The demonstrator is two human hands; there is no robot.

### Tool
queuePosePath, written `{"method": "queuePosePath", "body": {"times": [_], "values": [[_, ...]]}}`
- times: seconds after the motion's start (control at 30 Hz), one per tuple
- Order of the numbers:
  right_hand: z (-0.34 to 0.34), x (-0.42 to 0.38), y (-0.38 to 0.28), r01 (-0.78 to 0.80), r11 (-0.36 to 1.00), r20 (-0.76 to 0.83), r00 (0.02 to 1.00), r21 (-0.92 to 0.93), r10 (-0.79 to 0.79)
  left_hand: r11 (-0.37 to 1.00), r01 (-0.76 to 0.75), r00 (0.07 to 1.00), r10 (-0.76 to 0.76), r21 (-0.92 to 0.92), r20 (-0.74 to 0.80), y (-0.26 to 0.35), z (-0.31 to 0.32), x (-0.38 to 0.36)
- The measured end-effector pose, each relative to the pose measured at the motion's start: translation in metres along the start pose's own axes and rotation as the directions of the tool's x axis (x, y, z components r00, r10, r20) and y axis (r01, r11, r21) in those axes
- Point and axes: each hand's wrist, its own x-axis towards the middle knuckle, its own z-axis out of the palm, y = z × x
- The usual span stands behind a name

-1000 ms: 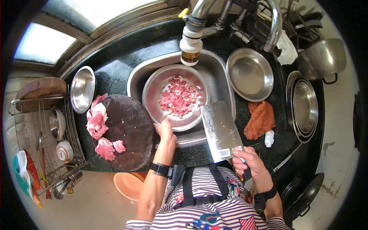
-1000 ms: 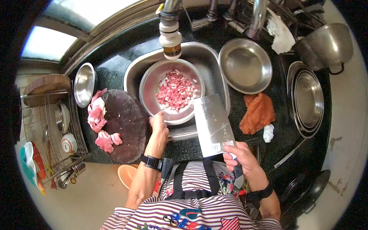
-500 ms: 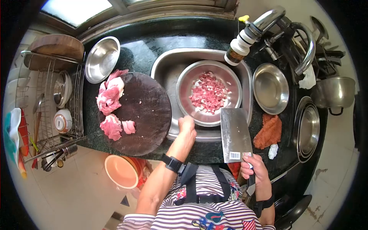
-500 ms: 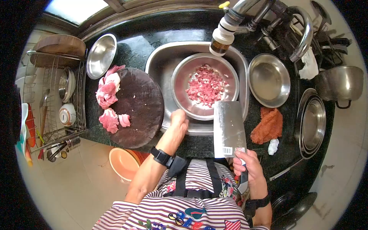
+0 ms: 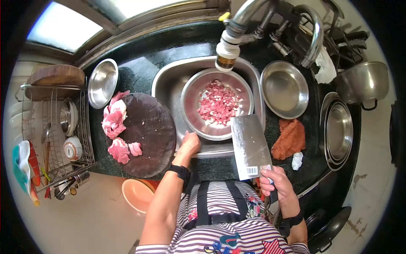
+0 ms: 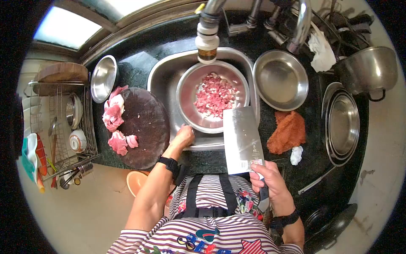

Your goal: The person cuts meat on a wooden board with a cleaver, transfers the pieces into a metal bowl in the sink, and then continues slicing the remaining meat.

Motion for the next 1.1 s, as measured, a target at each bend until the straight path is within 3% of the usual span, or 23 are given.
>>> {"method": "queuePosePath", "body": {"times": [0.03, 0.07, 0.1, 0.17, 0.2, 0.23, 0.37, 0.57, 0.63, 0.67, 0.77, 0.83, 0.93, 1.0, 1.03, 1.1], "values": [[-0.002, -0.001, -0.002, -0.004, 1.000, -0.004, 1.000, -0.007, 0.004, 0.996, -0.017, 0.992, 0.006, 0.084, 0.125, -0.003, 0.008, 0.009], [-0.004, -0.001, -0.003, 0.001, 1.000, -0.003, 1.000, 0.001, -0.001, 0.997, 0.074, 0.994, -0.071, -0.031, 0.086, 0.001, -0.001, 0.003], [-0.007, -0.002, -0.005, -0.013, 1.000, 0.001, 1.000, -0.001, 0.013, 0.997, 0.070, 0.994, -0.068, -0.025, 0.087, -0.004, 0.003, 0.011], [-0.012, -0.005, -0.008, -0.034, 0.999, 0.000, 0.999, 0.002, 0.034, 0.997, -0.032, 0.973, 0.014, 0.076, 0.229, -0.016, 0.017, 0.024], [-0.013, -0.007, -0.011, -0.032, 0.999, -0.001, 0.999, -0.014, 0.032, 0.960, -0.128, 0.963, 0.060, 0.248, 0.262, -0.004, -0.001, 0.014], [-0.013, -0.009, -0.013, -0.033, 0.999, -0.002, 0.999, -0.028, 0.033, 0.960, -0.127, 0.961, 0.056, 0.251, 0.269, -0.002, -0.005, 0.012], [-0.019, -0.010, -0.017, -0.056, 0.996, -0.005, 0.998, -0.067, 0.056, 0.991, -0.020, 0.971, -0.012, 0.131, 0.238, 0.000, -0.015, 0.000], [-0.027, -0.008, -0.025, -0.080, 0.994, 0.022, 0.996, -0.078, 0.082, 0.980, -0.172, 0.983, 0.164, 0.104, 0.085, 0.015, -0.051, -0.025], [-0.029, -0.008, -0.026, -0.090, 0.991, 0.024, 0.995, -0.094, 0.093, 0.958, -0.227, 0.960, 0.190, 0.174, 0.208, 0.023, -0.063, -0.028], [-0.029, -0.008, -0.027, -0.089, 0.992, 0.024, 0.996, -0.094, 0.091, 0.991, -0.108, 0.984, 0.095, 0.082, 0.149, 0.026, -0.063, -0.030], [-0.029, -0.010, -0.030, -0.074, 0.990, 0.006, 0.997, -0.122, 0.076, 0.973, -0.115, 0.968, 0.065, 0.201, 0.242, 0.034, -0.076, -0.035], [-0.029, -0.010, -0.030, -0.079, 0.987, 0.009, 0.997, -0.137, 0.081, 0.979, -0.072, 0.977, 0.031, 0.190, 0.211, 0.042, -0.088, -0.043], [-0.027, -0.010, -0.031, -0.087, 0.984, -0.004, 0.996, -0.153, 0.088, 0.974, -0.082, 0.979, 0.039, 0.213, 0.202, 0.052, -0.109, -0.053], [-0.025, -0.009, -0.032, -0.086, 0.985, -0.009, 0.996, -0.153, 0.085, 0.943, -0.212, 0.943, 0.128, 0.255, 0.308, 0.066, -0.132, -0.056], [-0.023, -0.009, -0.031, -0.087, 0.985, -0.017, 0.996, -0.147, 0.085, 0.945, -0.208, 0.945, 0.126, 0.254, 0.303, 0.067, -0.134, -0.054], [-0.020, -0.011, -0.031, -0.080, 0.985, -0.034, 0.997, -0.153, 0.075, 0.971, -0.238, 0.965, 0.236, 0.005, 0.113, 0.068, -0.138, -0.052]]}}
